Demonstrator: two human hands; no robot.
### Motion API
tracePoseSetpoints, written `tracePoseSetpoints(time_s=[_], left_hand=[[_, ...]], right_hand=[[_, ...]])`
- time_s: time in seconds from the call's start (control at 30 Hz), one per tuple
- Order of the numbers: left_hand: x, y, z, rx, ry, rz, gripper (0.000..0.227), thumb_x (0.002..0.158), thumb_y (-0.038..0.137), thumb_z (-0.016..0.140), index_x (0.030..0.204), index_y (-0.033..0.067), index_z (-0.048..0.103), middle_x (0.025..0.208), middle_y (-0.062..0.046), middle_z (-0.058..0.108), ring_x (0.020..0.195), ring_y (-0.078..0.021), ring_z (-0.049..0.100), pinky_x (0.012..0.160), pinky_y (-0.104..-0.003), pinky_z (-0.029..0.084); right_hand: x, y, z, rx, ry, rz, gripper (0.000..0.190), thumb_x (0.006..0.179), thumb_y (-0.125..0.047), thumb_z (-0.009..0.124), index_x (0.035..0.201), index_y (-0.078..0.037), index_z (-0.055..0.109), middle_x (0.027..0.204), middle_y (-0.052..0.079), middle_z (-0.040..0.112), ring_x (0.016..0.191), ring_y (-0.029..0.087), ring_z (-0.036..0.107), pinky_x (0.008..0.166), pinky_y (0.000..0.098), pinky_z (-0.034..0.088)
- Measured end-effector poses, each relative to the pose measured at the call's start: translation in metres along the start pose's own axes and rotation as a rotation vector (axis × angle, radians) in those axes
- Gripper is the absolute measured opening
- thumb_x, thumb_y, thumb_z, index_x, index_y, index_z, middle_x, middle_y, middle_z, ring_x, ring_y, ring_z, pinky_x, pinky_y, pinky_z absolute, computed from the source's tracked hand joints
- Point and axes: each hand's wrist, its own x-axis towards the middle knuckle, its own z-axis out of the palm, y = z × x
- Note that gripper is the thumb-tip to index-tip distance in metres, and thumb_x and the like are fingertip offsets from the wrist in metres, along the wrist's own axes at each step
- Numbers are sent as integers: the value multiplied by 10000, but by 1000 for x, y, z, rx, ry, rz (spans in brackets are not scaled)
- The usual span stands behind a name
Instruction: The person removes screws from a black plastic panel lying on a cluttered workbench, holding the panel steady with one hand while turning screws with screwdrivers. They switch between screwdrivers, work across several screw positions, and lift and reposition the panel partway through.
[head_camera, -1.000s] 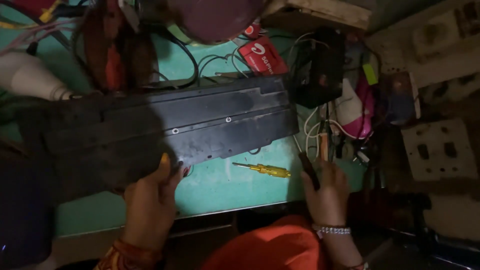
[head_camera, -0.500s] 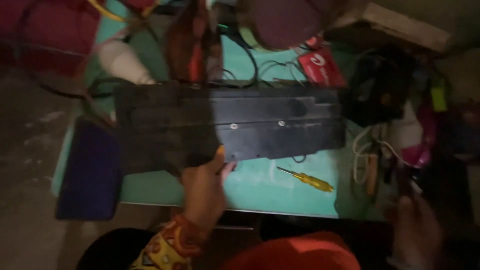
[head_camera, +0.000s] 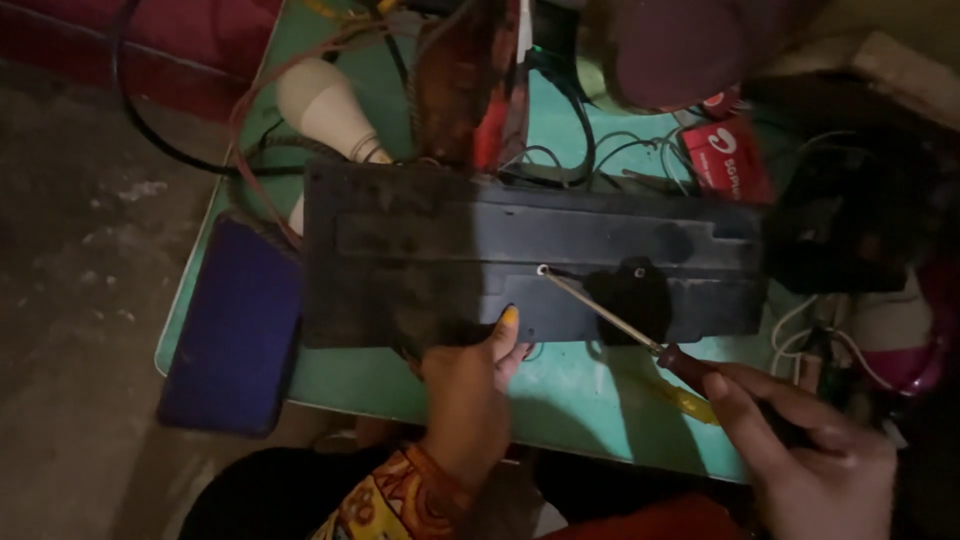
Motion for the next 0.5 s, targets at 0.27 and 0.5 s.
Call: tracePoseSetpoints(time_s=[0.27, 0.5], left_hand=[[2, -1, -2, -19, -44, 5, 229, 868, 80, 751, 836, -143, 710, 979, -194, 741, 923, -273, 713, 914, -364, 606], [0, 0, 4, -43, 44, -17, 123, 844, 41, 761, 859, -75, 722, 976, -154, 744, 908, -256, 705, 881, -352, 606]], right_hand=[[9, 20, 4, -99, -30, -4, 322, 949, -266, 758, 1199, -80, 842, 515, 200, 572, 401, 141, 423, 419, 334, 378], [-1, -1, -1, 94, -58, -260, 264, 917, -234, 732, 1070, -26, 787, 683, 14, 721, 585, -18, 620, 547, 199, 483]])
